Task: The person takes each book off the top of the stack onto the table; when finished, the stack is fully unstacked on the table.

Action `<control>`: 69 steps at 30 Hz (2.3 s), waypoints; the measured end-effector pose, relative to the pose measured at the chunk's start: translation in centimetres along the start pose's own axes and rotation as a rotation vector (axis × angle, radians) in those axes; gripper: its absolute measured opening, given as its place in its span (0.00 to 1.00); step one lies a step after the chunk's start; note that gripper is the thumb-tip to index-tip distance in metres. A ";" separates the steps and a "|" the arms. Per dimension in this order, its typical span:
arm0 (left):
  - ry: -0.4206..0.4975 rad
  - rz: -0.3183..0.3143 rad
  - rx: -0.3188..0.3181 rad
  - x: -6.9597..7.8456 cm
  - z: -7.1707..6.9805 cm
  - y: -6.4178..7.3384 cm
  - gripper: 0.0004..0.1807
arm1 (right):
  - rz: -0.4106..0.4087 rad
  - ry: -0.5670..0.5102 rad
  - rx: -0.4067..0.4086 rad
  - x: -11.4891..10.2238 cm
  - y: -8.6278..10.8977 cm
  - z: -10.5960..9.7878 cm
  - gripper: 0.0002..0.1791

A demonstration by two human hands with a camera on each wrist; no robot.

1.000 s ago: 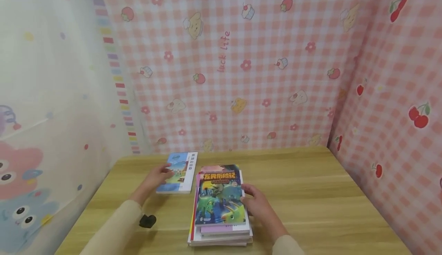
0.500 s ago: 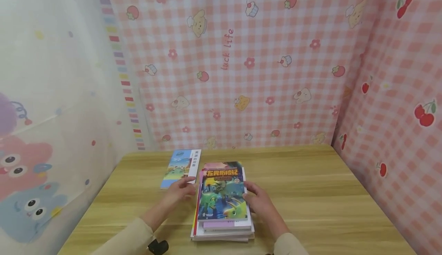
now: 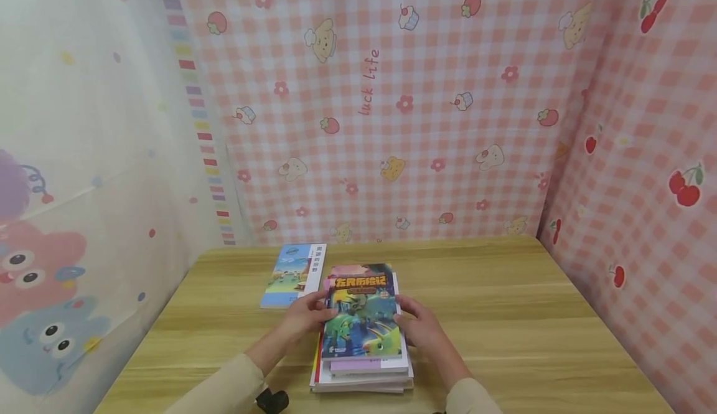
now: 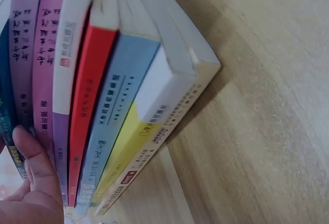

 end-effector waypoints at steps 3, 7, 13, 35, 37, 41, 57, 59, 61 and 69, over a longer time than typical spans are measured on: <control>0.035 0.015 -0.030 0.0 -0.2 0.0 0.36 | 0.006 0.008 -0.007 -0.1 0.1 -0.1 0.24; 0.034 0.047 -0.027 -0.2 -1.4 0.0 0.34 | -0.004 0.013 -0.014 -0.2 0.0 -0.1 0.26; 0.107 0.043 -0.099 -0.9 -3.4 0.9 0.35 | -0.038 0.067 -0.019 -0.2 -0.2 0.0 0.30; 0.303 -0.108 -0.218 -1.5 -3.2 3.5 0.46 | 0.022 0.023 -0.033 0.4 -0.4 0.1 0.34; 0.306 -0.103 -0.220 -1.5 -3.2 3.3 0.45 | 0.021 0.026 -0.034 0.4 -0.4 0.1 0.34; 0.333 -0.092 -0.225 -1.5 -3.2 3.1 0.46 | 0.021 0.018 -0.039 0.5 -0.4 0.1 0.34; 0.352 -0.100 -0.257 -1.5 -3.4 3.0 0.46 | 0.046 0.033 -0.049 0.5 -0.6 0.2 0.33; 0.359 -0.107 -0.249 -1.6 -3.4 3.0 0.46 | 0.051 0.029 -0.053 0.4 -0.6 0.2 0.33; 0.369 -0.105 -0.245 -1.6 -3.4 2.9 0.46 | 0.057 0.034 -0.055 0.3 -0.6 0.2 0.33; 0.396 -0.047 -0.259 -1.6 -3.5 2.6 0.46 | 0.067 0.045 -0.058 0.5 -0.7 0.1 0.33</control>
Point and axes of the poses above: each hand's wrist, its own y-axis away from the middle knuckle, its own z-axis out of the palm, x = y × z, the point moved 4 cm from there along -y, towards the middle knuckle, and after that the axes turned 1 degree about -y, right-handed, at the moved point
